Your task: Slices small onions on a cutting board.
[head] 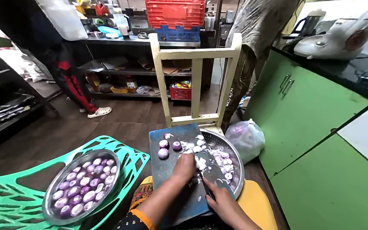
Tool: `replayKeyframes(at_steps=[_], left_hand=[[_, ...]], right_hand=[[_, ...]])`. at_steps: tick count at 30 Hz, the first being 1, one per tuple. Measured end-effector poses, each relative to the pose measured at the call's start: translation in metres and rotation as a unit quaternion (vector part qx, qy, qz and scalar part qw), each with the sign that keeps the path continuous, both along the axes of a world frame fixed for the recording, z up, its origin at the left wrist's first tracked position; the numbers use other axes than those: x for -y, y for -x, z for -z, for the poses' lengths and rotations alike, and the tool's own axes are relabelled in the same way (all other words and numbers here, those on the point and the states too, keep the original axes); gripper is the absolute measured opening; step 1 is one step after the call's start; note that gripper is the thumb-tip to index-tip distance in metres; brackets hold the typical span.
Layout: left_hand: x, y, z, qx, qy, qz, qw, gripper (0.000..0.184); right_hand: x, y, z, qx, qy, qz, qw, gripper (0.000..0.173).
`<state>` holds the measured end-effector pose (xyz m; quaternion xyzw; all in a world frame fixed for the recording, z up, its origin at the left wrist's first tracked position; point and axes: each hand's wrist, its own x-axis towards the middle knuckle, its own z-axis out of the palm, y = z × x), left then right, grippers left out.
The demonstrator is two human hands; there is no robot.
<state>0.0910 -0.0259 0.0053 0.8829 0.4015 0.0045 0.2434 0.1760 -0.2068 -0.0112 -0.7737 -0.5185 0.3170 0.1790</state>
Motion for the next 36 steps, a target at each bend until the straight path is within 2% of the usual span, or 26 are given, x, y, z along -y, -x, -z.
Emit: replayKeyframes(at_steps=[4, 8, 11, 13, 16, 21, 25, 28, 32, 36], left_hand=[[0.009, -0.007, 0.001, -0.033, -0.009, 0.032, 0.999, 0.023], [-0.006, 0.011, 0.008, -0.042, -0.01, 0.077, 0.996, 0.018], [-0.018, 0.023, 0.006, 0.007, 0.02, 0.057, 0.998, 0.026], [-0.017, 0.024, 0.005, 0.028, 0.01, 0.021, 0.999, 0.025], [-0.006, 0.019, -0.003, -0.016, -0.001, -0.009, 1.0, 0.012], [-0.002, 0.013, -0.006, -0.068, -0.003, -0.008, 0.998, 0.02], [0.003, 0.003, -0.01, -0.114, -0.018, 0.016, 0.993, 0.018], [0.009, 0.004, -0.014, -0.112, -0.016, 0.016, 0.993, 0.015], [0.007, 0.011, -0.006, -0.078, -0.022, 0.017, 0.997, 0.015], [0.007, 0.003, -0.008, -0.109, -0.028, 0.027, 0.993, 0.015]], right_hand=[[-0.018, -0.014, 0.001, 0.017, -0.002, 0.051, 0.999, 0.063], [-0.002, -0.019, 0.002, 0.085, 0.0, 0.063, 0.994, 0.065], [0.001, -0.005, -0.006, 0.105, -0.028, 0.034, 0.994, 0.062], [-0.01, 0.006, -0.013, 0.101, -0.008, 0.0, 0.995, 0.062], [-0.031, 0.014, -0.011, 0.113, 0.054, -0.025, 0.992, 0.064], [-0.004, 0.015, -0.012, 0.118, 0.048, -0.035, 0.991, 0.065], [-0.019, 0.018, -0.02, 0.108, 0.038, -0.036, 0.993, 0.063], [-0.031, 0.016, -0.013, 0.114, 0.058, -0.031, 0.991, 0.062], [-0.002, 0.017, -0.017, 0.123, 0.067, -0.047, 0.989, 0.065], [-0.017, 0.019, -0.022, 0.116, 0.044, -0.045, 0.991, 0.062]])
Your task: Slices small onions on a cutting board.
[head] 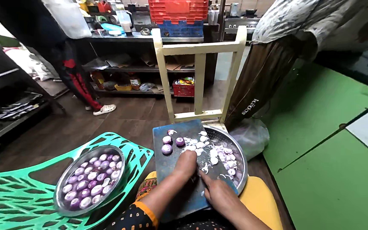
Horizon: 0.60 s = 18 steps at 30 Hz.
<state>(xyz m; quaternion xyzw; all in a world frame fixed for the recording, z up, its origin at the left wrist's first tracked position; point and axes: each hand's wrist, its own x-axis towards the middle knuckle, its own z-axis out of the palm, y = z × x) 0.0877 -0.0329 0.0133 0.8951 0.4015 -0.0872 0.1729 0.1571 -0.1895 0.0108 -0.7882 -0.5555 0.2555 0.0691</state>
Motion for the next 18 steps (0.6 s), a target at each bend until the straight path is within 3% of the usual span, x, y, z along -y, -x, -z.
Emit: replayKeyframes(at_steps=[8, 13, 18], left_hand=[[-0.002, 0.007, 0.005, 0.027, -0.004, -0.006, 1.0, 0.016], [0.001, 0.007, 0.004, 0.015, -0.007, 0.004, 1.0, 0.016], [-0.002, 0.011, 0.007, 0.026, -0.008, -0.003, 1.0, 0.018]], right_hand=[[0.016, -0.003, -0.004, -0.003, 0.024, -0.004, 1.0, 0.064], [-0.013, 0.002, 0.01, 0.005, 0.009, 0.006, 1.0, 0.06], [0.013, -0.002, 0.003, -0.004, 0.024, -0.007, 1.0, 0.065]])
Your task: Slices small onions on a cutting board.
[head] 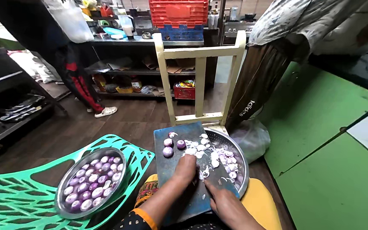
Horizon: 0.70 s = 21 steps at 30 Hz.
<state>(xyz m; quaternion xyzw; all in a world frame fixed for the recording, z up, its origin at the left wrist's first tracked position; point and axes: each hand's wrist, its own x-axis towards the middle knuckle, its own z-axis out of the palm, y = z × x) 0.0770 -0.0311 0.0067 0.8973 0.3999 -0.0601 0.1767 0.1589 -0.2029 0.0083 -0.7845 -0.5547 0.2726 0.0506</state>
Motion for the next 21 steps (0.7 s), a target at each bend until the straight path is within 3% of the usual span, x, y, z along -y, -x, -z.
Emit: replayKeyframes(at_steps=[6, 11, 17, 21], left_hand=[[0.002, 0.0, 0.0, 0.014, -0.003, -0.009, 1.0, 0.018], [-0.002, 0.001, 0.001, 0.016, 0.009, -0.02, 1.0, 0.019], [0.001, -0.002, -0.002, 0.002, 0.006, -0.016, 1.0, 0.018], [0.003, 0.005, 0.0, 0.019, 0.017, -0.023, 0.999, 0.019]], right_hand=[[-0.031, 0.003, 0.008, -0.008, -0.014, 0.012, 1.0, 0.062], [0.001, -0.003, 0.001, -0.015, -0.005, -0.005, 1.0, 0.064], [-0.032, 0.005, 0.009, 0.005, -0.029, 0.007, 1.0, 0.06], [-0.006, 0.002, 0.001, 0.004, 0.01, -0.014, 1.0, 0.065]])
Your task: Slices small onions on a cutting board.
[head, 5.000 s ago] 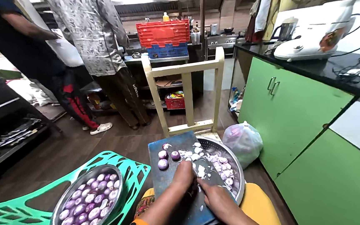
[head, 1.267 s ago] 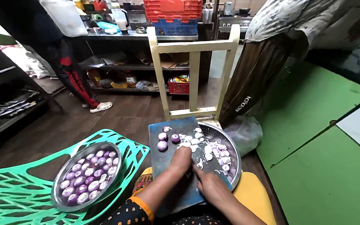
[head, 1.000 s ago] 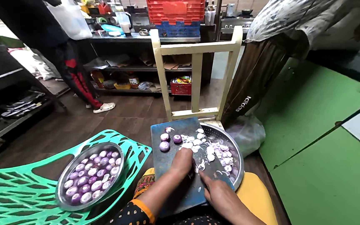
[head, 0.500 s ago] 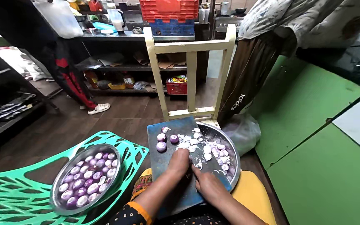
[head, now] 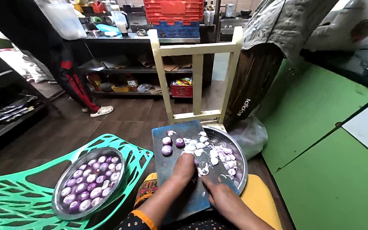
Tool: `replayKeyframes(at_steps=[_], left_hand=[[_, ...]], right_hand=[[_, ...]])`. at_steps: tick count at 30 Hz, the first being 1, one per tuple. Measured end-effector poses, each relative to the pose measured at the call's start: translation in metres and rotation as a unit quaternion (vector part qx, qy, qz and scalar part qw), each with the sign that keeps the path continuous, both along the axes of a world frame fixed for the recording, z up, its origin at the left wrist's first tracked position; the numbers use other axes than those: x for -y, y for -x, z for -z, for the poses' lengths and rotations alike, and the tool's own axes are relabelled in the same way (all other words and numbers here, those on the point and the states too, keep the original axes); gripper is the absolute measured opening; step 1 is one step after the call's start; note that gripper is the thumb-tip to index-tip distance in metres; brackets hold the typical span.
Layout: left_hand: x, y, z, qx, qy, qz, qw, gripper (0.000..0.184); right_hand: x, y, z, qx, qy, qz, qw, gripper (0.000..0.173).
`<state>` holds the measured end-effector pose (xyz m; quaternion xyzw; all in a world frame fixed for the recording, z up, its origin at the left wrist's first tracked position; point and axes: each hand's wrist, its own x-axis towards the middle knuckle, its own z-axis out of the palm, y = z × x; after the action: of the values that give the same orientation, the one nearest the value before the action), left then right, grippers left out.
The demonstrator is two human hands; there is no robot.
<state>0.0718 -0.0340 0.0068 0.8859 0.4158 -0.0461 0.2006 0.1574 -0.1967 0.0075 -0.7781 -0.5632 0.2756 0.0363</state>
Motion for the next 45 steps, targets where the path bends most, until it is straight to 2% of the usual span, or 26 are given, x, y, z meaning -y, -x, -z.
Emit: replayKeyframes(at_steps=[4, 8, 13, 16, 19, 22, 25, 27, 30, 35, 38, 41, 45], left_hand=[[0.001, 0.003, 0.002, 0.016, -0.006, 0.004, 1.0, 0.016], [0.003, 0.002, 0.003, 0.025, -0.01, 0.006, 1.0, 0.015], [-0.002, 0.007, 0.007, 0.039, 0.012, -0.002, 0.999, 0.019], [-0.004, 0.007, 0.008, 0.028, 0.012, -0.003, 1.0, 0.017], [0.001, 0.005, 0.005, 0.03, 0.008, -0.006, 0.999, 0.017], [0.0, 0.009, 0.006, 0.039, 0.011, -0.016, 0.999, 0.017], [-0.003, 0.01, 0.013, 0.046, 0.014, -0.009, 0.999, 0.015], [-0.001, 0.01, 0.015, 0.049, 0.015, -0.01, 0.999, 0.013], [0.004, 0.01, 0.014, 0.057, 0.011, -0.01, 0.998, 0.013], [0.0, 0.013, 0.01, 0.049, 0.017, -0.014, 0.999, 0.015], [-0.001, 0.013, 0.015, 0.053, 0.013, -0.015, 0.998, 0.014], [0.003, 0.01, 0.016, 0.056, 0.004, -0.018, 0.998, 0.014], [-0.001, 0.014, 0.013, 0.058, 0.013, -0.013, 0.998, 0.017]], right_hand=[[0.0, 0.001, -0.011, -0.015, -0.035, 0.003, 0.999, 0.06], [-0.029, 0.004, 0.003, 0.01, -0.024, 0.011, 1.0, 0.062], [0.008, -0.003, -0.004, 0.002, -0.019, -0.006, 1.0, 0.063], [-0.006, 0.002, -0.01, -0.001, -0.056, -0.004, 0.998, 0.059], [-0.028, 0.007, 0.003, 0.025, -0.034, -0.001, 0.999, 0.062], [-0.011, 0.005, 0.004, 0.026, -0.008, -0.008, 1.0, 0.067], [0.009, -0.001, -0.004, 0.009, -0.022, -0.012, 1.0, 0.064], [0.0, 0.002, -0.008, 0.0, -0.039, -0.007, 0.999, 0.062], [-0.024, 0.008, 0.004, 0.02, -0.024, 0.0, 1.0, 0.061], [0.003, -0.002, 0.004, 0.009, -0.029, -0.015, 0.999, 0.064], [-0.006, 0.001, -0.006, 0.004, -0.056, -0.011, 0.998, 0.06], [-0.027, 0.007, 0.003, 0.032, -0.015, -0.005, 0.999, 0.062], [-0.002, 0.0, 0.005, 0.02, -0.02, -0.017, 0.999, 0.065]])
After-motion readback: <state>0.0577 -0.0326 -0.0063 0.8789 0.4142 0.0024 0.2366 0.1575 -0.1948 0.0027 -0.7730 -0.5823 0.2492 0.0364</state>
